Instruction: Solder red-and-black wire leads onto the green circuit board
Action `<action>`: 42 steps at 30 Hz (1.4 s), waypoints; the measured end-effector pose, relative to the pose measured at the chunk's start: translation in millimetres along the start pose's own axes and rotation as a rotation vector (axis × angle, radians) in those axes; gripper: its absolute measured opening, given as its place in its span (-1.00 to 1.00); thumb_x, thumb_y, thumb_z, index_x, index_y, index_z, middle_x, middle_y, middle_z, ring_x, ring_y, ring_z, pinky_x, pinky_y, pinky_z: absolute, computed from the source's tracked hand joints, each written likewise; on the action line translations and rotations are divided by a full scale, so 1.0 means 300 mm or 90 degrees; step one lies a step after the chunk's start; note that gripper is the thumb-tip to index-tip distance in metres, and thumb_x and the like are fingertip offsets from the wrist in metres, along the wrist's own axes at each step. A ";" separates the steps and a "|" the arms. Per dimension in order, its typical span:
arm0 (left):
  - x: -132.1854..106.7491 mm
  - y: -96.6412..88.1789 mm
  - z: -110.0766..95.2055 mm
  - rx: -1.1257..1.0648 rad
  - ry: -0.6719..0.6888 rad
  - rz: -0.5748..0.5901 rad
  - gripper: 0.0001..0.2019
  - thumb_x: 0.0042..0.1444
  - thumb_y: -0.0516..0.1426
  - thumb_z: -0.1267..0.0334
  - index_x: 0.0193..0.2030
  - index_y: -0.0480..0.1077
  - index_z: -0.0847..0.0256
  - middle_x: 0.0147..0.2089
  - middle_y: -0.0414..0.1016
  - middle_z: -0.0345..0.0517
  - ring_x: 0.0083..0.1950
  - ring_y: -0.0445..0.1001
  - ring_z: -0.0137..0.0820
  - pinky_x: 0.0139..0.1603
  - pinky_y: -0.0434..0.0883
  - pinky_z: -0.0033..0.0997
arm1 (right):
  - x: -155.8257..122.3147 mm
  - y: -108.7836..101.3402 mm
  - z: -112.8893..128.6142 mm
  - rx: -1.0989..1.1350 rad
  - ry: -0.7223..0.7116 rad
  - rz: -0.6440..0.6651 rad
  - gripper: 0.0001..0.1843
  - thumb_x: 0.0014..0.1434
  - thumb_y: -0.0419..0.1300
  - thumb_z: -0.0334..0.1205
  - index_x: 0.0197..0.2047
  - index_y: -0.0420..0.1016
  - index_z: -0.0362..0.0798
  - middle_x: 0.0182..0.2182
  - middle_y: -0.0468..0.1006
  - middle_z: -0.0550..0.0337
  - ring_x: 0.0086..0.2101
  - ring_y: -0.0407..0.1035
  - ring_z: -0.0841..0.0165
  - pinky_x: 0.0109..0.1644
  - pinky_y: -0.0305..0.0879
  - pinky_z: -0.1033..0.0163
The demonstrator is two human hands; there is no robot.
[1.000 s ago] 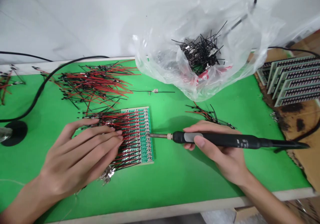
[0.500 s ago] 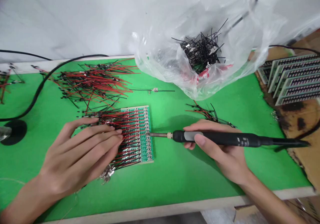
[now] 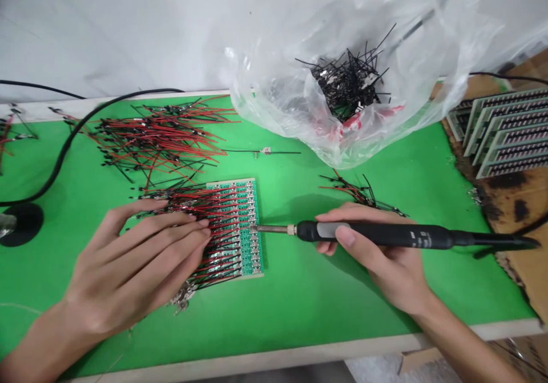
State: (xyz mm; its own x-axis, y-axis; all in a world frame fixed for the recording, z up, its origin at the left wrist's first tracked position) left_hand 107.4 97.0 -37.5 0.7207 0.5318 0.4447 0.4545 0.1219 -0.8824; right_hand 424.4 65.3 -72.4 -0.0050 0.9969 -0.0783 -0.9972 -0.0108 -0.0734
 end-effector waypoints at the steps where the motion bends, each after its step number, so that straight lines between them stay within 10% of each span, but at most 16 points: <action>1: 0.000 -0.001 0.000 0.000 -0.001 0.000 -0.74 0.11 0.34 0.46 -0.05 0.52 0.39 -0.06 0.67 -0.04 -0.02 0.62 -0.23 0.13 0.46 0.03 | -0.002 -0.001 -0.002 0.008 0.002 0.015 -0.77 0.29 0.25 -0.12 -0.07 0.71 0.08 -0.35 0.71 0.12 -0.46 0.55 0.24 -0.39 0.51 0.13; 42: -0.006 -0.004 0.002 0.014 0.010 0.021 -0.76 0.14 0.33 0.43 -0.04 0.53 0.39 -0.04 0.67 -0.03 -0.01 0.61 -0.21 0.15 0.45 0.05 | -0.004 0.015 0.001 0.029 0.081 -0.033 -0.77 0.28 0.27 -0.02 -0.13 0.73 0.13 -0.47 0.71 0.19 -0.54 0.55 0.28 -0.51 0.56 0.17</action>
State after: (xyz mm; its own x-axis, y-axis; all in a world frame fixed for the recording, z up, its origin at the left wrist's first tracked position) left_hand 105.2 96.5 -37.2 0.7437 0.5223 0.4172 0.4190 0.1221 -0.8998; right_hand 419.9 64.0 -72.3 0.0526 0.9782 -0.2010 -0.9983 0.0463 -0.0359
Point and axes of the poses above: each hand's wrist, its own x-axis towards the middle knuckle, its own y-axis out of the palm, z = x × y, the point moved 2 cm from there along x, towards the middle knuckle
